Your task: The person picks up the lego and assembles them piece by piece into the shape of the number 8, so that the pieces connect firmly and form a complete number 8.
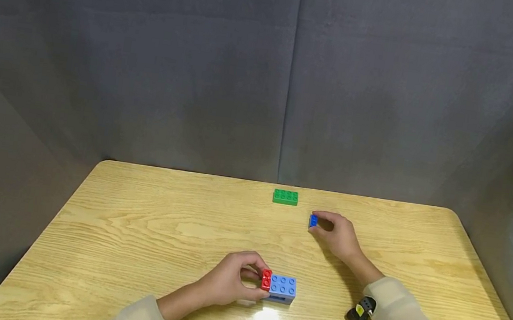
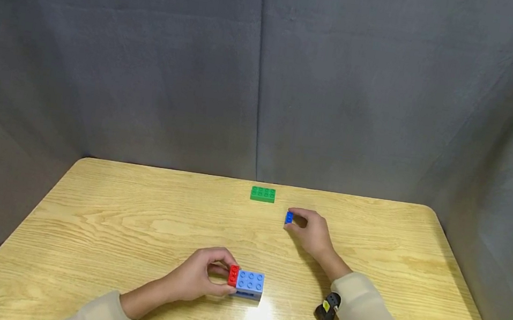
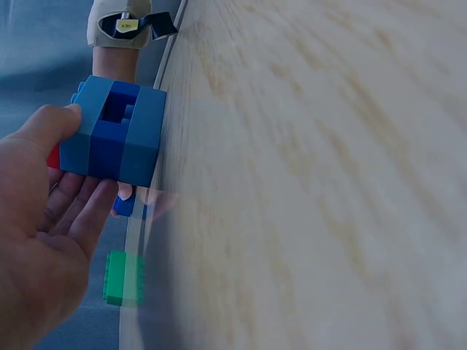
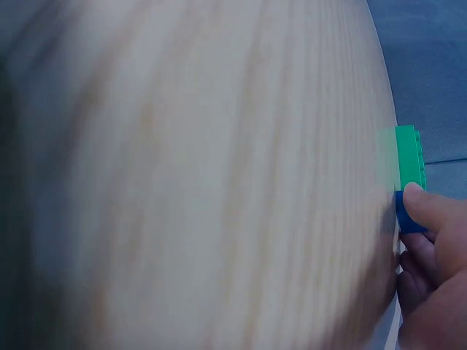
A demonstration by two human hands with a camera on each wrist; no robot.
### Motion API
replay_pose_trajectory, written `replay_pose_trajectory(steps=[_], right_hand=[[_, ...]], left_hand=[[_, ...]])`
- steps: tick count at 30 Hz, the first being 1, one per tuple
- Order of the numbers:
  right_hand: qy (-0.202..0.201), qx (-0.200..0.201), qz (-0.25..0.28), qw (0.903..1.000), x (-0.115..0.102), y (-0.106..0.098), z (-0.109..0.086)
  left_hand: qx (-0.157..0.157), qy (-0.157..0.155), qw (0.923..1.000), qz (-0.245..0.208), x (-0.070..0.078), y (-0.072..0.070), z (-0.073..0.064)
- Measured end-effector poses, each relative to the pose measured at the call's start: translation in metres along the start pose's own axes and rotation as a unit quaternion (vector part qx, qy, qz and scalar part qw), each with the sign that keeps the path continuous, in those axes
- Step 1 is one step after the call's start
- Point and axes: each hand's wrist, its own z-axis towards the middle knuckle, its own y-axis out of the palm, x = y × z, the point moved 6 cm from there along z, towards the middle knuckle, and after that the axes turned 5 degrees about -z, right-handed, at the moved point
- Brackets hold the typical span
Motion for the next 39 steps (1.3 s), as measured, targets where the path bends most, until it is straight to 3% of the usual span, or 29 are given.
replay_pose_trajectory(steps=[7, 14, 18, 24, 33, 39], right_hand=[[0.007, 0.001, 0.005, 1.0000, -0.002, -0.003, -0.002], [0.020, -0.017, 0.045, 0.9987, -0.009, -0.011, -0.006], [0.010, -0.026, 0.063, 0.9976, -0.017, -0.019, -0.011], [-0.026, -0.019, 0.069, 0.9971, -0.036, -0.032, -0.027], [-0.044, -0.025, 0.068, 0.9964, -0.061, -0.041, -0.056], [-0.058, -0.022, 0.065, 0.9960, -0.078, -0.040, -0.072]], left_hand=[[0.000, -0.002, 1.0000, 0.002, 0.000, 0.000, -0.001], [0.004, -0.012, 0.9999, -0.003, 0.001, 0.000, 0.000], [0.006, -0.018, 0.9998, -0.003, 0.010, 0.001, 0.000], [0.001, -0.020, 0.9998, -0.007, 0.000, 0.000, 0.002], [0.008, -0.026, 0.9996, -0.004, 0.018, 0.003, 0.000], [0.008, -0.025, 0.9996, -0.004, 0.006, 0.002, -0.001]])
